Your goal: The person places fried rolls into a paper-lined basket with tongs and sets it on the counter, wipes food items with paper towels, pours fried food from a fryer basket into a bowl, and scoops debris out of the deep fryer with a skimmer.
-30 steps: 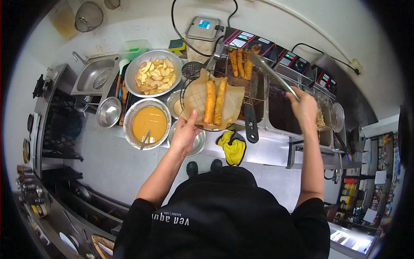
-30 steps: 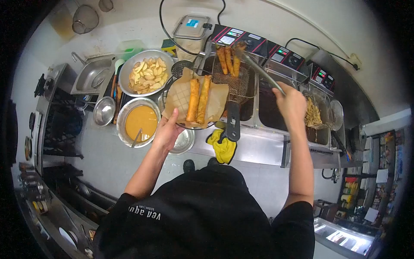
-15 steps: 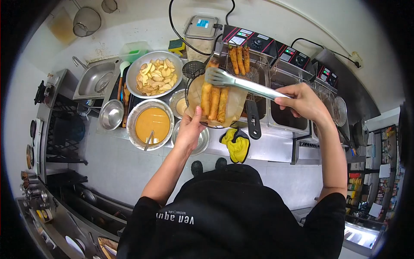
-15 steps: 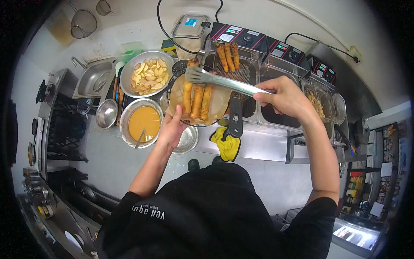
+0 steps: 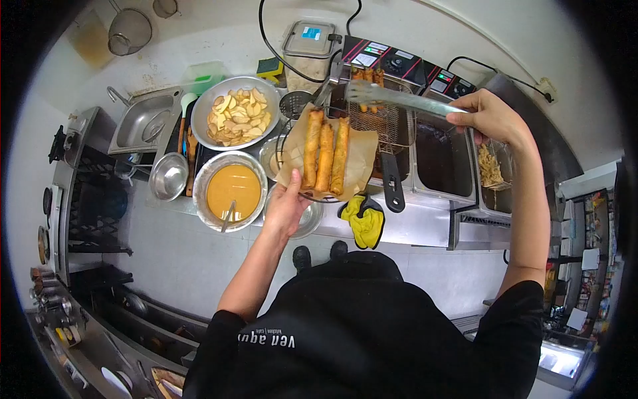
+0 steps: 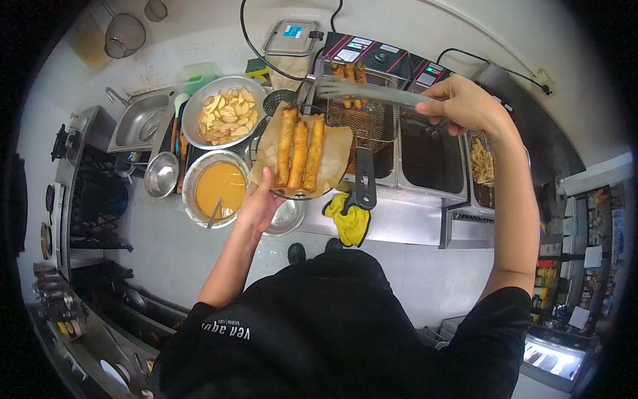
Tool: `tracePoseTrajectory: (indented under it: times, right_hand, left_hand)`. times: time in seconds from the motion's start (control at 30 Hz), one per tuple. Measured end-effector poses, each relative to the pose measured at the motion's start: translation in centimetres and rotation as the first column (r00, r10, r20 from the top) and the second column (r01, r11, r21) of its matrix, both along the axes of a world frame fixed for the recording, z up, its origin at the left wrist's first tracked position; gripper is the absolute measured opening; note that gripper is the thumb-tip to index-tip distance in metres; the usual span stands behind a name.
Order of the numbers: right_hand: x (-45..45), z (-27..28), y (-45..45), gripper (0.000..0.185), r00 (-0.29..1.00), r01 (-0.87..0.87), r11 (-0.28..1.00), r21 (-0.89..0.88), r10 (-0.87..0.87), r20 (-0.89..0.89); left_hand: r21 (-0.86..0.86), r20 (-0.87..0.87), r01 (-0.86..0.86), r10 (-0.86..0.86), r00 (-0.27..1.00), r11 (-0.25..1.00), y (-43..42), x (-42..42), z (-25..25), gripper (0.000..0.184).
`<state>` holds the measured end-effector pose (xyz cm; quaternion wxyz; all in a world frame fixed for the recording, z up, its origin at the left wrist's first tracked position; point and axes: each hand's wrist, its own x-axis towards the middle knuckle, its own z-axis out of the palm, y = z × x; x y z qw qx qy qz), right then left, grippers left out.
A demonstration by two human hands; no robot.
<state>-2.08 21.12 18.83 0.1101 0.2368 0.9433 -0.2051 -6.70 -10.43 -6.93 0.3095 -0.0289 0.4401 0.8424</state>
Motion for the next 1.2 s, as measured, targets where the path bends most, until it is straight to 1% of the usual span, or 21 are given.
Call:
tracePoseTrajectory:
  times: [0.03,0.1,0.17,0.23,0.3,0.33,0.47,0.5,0.6,0.63,0.7,0.73,0.77,0.83,0.9,0.97,1.03,1.07,1.1,1.13,1.2]
  right_hand:
    - [-0.4,-0.9,1.6,0.029,1.000,0.006,1.000,0.009,-0.006,-0.003]
    - [-1.1,-3.1,4.3,0.034,0.998,0.015,0.950,0.312,-0.035,0.056]
    - [-1.2,-7.1,6.0,0.037,0.997,-0.006,0.789,0.614,0.053,-0.059]
    - [-2.0,-8.6,5.7,0.035,0.997,0.042,0.818,0.574,0.004,-0.078]
    - [-2.4,-9.5,5.8,0.035,0.996,0.030,0.820,0.572,0.027,-0.089]
    - [-2.6,-9.8,5.7,0.034,0.995,0.018,0.817,0.576,0.044,-0.093]
    - [-3.3,-11.1,5.8,0.032,0.992,-0.017,0.808,0.590,0.089,-0.093]
    - [-3.5,-11.3,5.4,0.032,0.991,-0.026,0.795,0.606,0.101,-0.090]
    - [-2.8,-9.7,4.3,0.033,0.994,-0.020,0.824,0.567,0.076,-0.075]
    - [-3.1,-10.0,4.2,0.033,0.994,-0.032,0.827,0.561,0.087,-0.072]
    - [-3.1,-10.5,4.5,0.031,0.977,-0.020,0.826,0.563,0.137,-0.166]
    - [-3.5,-11.2,5.0,0.028,0.973,-0.058,0.780,0.624,0.184,-0.139]
    - [-3.5,-12.0,5.5,0.028,0.973,-0.058,0.779,0.625,0.183,-0.138]
    - [-3.8,-12.5,5.6,0.025,0.953,-0.029,0.765,0.644,0.216,-0.213]
    - [-2.2,-11.5,5.5,0.027,0.952,-0.018,0.778,0.628,0.205,-0.227]
    - [-0.2,-9.2,5.0,0.030,0.951,0.103,0.827,0.552,0.081,-0.299]
    - [2.5,-6.6,5.4,0.034,0.915,0.099,0.873,0.477,0.108,-0.389]
    - [3.6,-4.9,5.1,0.034,0.918,0.089,0.945,0.315,0.045,-0.394]
    - [4.6,-3.2,4.6,0.035,0.922,0.082,0.986,0.142,-0.021,-0.387]
    - [5.4,-1.4,3.5,0.035,0.922,0.084,0.986,0.141,-0.023,-0.388]
    - [6.0,1.0,0.5,0.035,0.967,0.186,0.982,-0.038,-0.190,-0.168]
  left_hand:
    - [0.003,0.007,0.032,-0.032,0.999,0.999,-0.2,-0.4,-0.5,0.048]
    - [0.024,-0.007,0.064,-0.064,0.998,0.998,-0.5,-0.6,-0.7,0.048]
    - [0.022,0.012,0.028,-0.028,1.000,0.999,-0.6,-0.7,-0.5,0.050]
    - [0.040,0.011,0.014,-0.014,1.000,0.999,-0.6,-0.5,0.5,0.051]
    - [-0.048,0.008,0.025,-0.025,1.000,0.999,-0.8,-0.6,0.8,0.055]
    - [-0.065,-0.009,-0.005,0.004,1.000,0.998,-0.7,-0.3,1.4,0.055]
    - [-0.021,0.021,0.018,-0.018,1.000,1.000,-1.1,-0.6,0.3,0.053]
    - [-0.032,0.028,0.019,-0.018,0.999,0.999,-1.0,-0.6,0.2,0.054]
    - [-0.050,0.044,-0.003,0.005,0.999,0.999,-1.0,-0.6,0.2,0.054]
    - [-0.047,0.050,0.002,0.001,0.999,0.999,-0.9,-0.6,0.2,0.054]
    - [-0.030,0.050,0.011,-0.010,0.999,0.999,-0.8,-0.7,0.2,0.053]
    - [-0.035,0.052,0.015,-0.013,0.999,0.999,-0.7,-0.7,0.8,0.053]
    - [-0.037,0.054,0.017,-0.015,0.998,0.999,-0.5,-0.6,1.1,0.053]
    - [-0.019,0.051,0.006,-0.005,0.999,1.000,-0.2,-0.6,1.1,0.053]
    - [-0.003,0.051,-0.002,0.003,0.999,1.000,-0.1,-0.7,0.9,0.052]
    - [-0.008,0.045,-0.030,0.030,0.999,1.000,0.1,-0.8,0.7,0.052]
    - [-0.002,0.040,-0.044,0.044,0.998,0.999,0.1,-0.9,0.4,0.052]
    - [0.003,0.029,-0.056,0.056,0.998,0.998,0.1,-1.0,0.3,0.053]
    - [0.002,0.030,-0.057,0.057,0.998,0.998,0.1,-1.0,0.3,0.053]
    - [0.003,0.017,-0.060,0.060,0.998,0.998,0.1,-1.1,0.3,0.053]
    - [0.005,0.003,-0.053,0.053,0.999,0.999,0.3,-1.1,0.7,0.052]
